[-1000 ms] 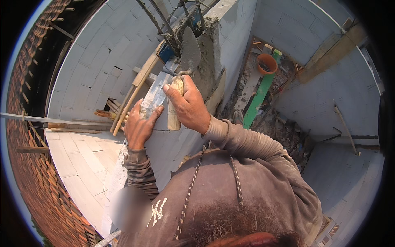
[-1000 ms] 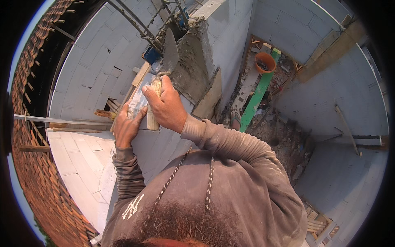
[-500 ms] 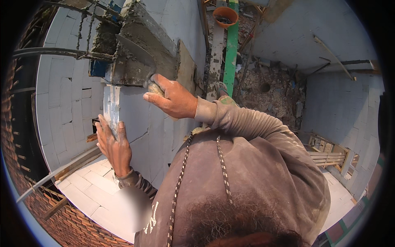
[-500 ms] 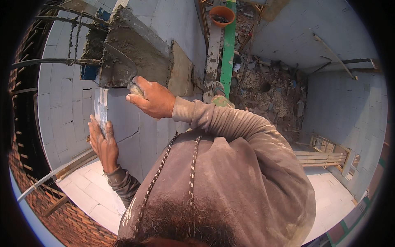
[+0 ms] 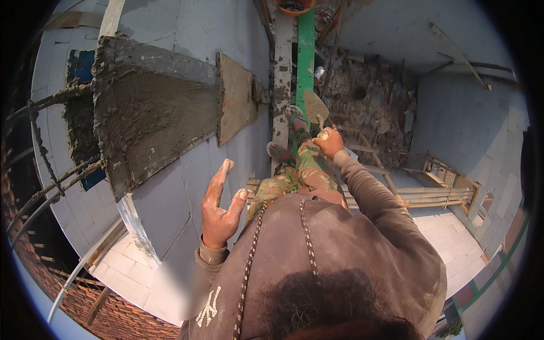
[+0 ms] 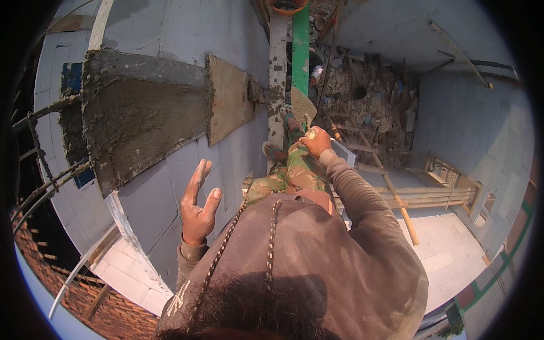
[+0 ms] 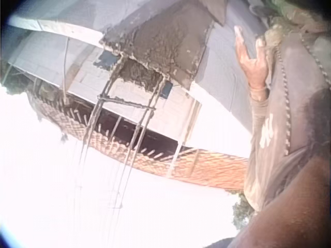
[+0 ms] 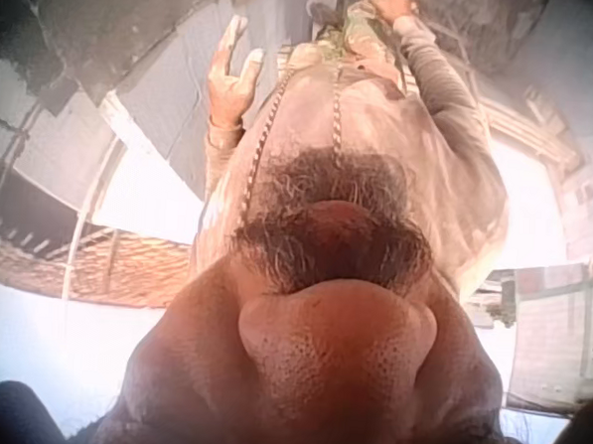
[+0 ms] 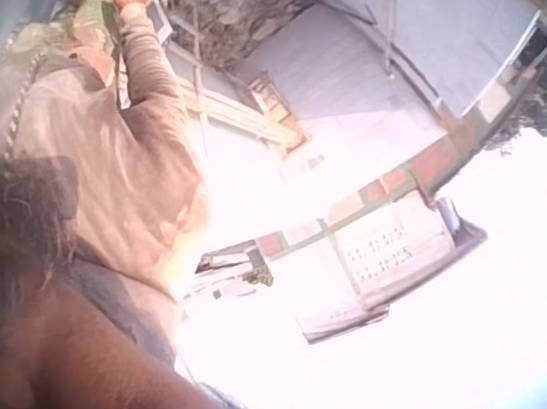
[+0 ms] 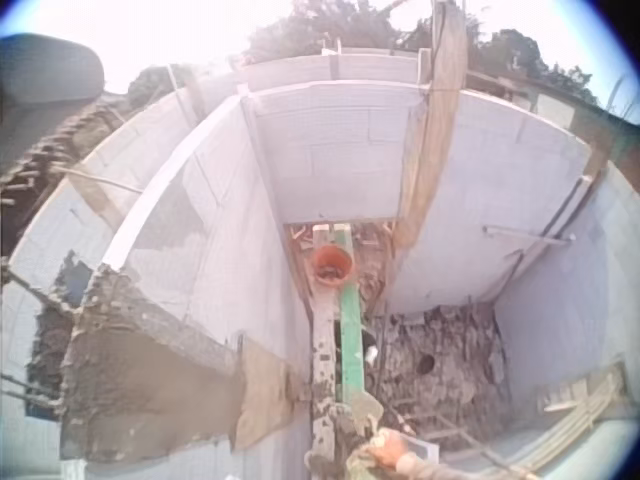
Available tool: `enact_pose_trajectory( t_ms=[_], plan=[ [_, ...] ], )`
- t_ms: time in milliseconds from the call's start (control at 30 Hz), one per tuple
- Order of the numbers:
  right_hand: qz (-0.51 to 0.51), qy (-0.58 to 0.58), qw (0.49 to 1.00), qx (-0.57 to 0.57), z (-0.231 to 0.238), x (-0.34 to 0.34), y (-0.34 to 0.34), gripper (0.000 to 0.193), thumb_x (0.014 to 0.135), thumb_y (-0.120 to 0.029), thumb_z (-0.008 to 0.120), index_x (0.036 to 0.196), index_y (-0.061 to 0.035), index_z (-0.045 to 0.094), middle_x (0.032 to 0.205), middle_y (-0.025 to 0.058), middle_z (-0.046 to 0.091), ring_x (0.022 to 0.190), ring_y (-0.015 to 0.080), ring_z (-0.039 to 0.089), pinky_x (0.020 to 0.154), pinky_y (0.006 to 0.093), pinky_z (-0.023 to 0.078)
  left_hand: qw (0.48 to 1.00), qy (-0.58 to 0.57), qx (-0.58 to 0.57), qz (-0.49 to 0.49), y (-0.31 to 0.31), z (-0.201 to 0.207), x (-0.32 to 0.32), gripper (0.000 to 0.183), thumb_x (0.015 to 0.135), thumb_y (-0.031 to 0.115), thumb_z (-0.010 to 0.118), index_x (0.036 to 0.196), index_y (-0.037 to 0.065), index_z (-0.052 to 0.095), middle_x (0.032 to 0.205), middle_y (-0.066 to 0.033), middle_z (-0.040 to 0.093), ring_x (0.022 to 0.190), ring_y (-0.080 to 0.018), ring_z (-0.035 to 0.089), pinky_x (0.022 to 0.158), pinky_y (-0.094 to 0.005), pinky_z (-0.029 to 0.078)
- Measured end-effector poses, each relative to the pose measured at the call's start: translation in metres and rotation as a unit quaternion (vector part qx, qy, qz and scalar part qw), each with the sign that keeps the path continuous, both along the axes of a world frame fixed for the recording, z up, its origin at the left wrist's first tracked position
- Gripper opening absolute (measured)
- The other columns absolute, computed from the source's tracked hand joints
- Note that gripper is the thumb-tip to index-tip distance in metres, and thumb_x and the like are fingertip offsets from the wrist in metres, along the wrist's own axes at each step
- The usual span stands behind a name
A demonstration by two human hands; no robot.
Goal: The person applies mortar to the top of a white block wall by scooping the mixture from a bucket with a trowel and spreading it across the masonry surface and around exposed rebar.
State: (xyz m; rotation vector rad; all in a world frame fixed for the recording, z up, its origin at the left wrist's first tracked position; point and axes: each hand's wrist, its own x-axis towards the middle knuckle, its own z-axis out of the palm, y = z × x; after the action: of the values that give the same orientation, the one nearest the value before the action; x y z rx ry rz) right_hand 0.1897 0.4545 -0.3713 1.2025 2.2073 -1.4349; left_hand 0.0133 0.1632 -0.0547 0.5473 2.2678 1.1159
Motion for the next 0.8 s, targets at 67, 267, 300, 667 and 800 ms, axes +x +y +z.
enact_pose_trajectory(
  t_ms=[67,267,300,667,800],
  plan=[
    [-0.078,-0.014,0.996,-0.042,-0.044,0.005,0.013,0.053,0.081,-0.023,0.086,0.122,0.0006,0.062,0.094,0.0185,0.074,0.081,0.0323,0.074,0.074,0.0463,0.060,0.987,-0.156,-0.046,0.012,0.002,-0.072,-0.002,0.070,0.099,0.031,0.073,0.154,-0.006,0.050,0.151,-0.0275,0.058,0.144,-0.0391,0.054,0.119,-0.0445,0.042],
    [-0.525,0.051,0.799,-0.289,-0.191,0.004,0.062,0.030,0.085,-0.008,0.071,0.112,-0.0067,0.058,0.086,0.0098,0.067,0.067,0.0205,0.066,0.053,0.0367,0.053,0.919,-0.254,-0.297,-0.044,-0.077,-0.281,0.057,0.078,0.100,0.048,0.068,0.151,-0.008,0.052,0.148,-0.0329,0.058,0.143,-0.0404,0.055,0.118,-0.0399,0.042],
    [-0.562,0.059,0.774,-0.286,-0.214,-0.001,0.073,0.032,0.084,-0.005,0.069,0.113,-0.0081,0.059,0.086,0.0093,0.067,0.067,0.0211,0.066,0.054,0.0376,0.054,0.908,-0.283,-0.309,-0.017,-0.084,-0.298,0.062,0.078,0.099,0.050,0.068,0.150,-0.008,0.053,0.147,-0.0325,0.060,0.141,-0.0407,0.056,0.117,-0.0402,0.043],
    [-0.652,0.061,0.729,-0.200,-0.456,-0.032,0.173,0.031,0.073,-0.013,0.076,0.101,-0.0040,0.065,0.088,0.0074,0.056,0.074,0.0269,0.056,0.067,0.0490,0.048,0.854,-0.391,-0.301,0.168,-0.172,-0.399,0.079,0.048,0.112,0.038,0.055,0.136,-0.001,0.067,0.125,-0.0093,0.071,0.115,-0.0186,0.064,0.103,-0.0362,0.050],
    [-0.695,0.051,0.682,-0.222,-0.519,-0.033,0.179,0.038,0.074,-0.019,0.076,0.105,-0.0087,0.057,0.093,0.0073,0.053,0.081,0.0293,0.057,0.074,0.0522,0.050,0.813,-0.472,-0.256,0.225,-0.190,-0.421,0.077,0.057,0.116,0.042,0.042,0.144,-0.004,0.061,0.136,-0.0177,0.069,0.121,-0.0252,0.064,0.108,-0.0367,0.047]
  ],
)
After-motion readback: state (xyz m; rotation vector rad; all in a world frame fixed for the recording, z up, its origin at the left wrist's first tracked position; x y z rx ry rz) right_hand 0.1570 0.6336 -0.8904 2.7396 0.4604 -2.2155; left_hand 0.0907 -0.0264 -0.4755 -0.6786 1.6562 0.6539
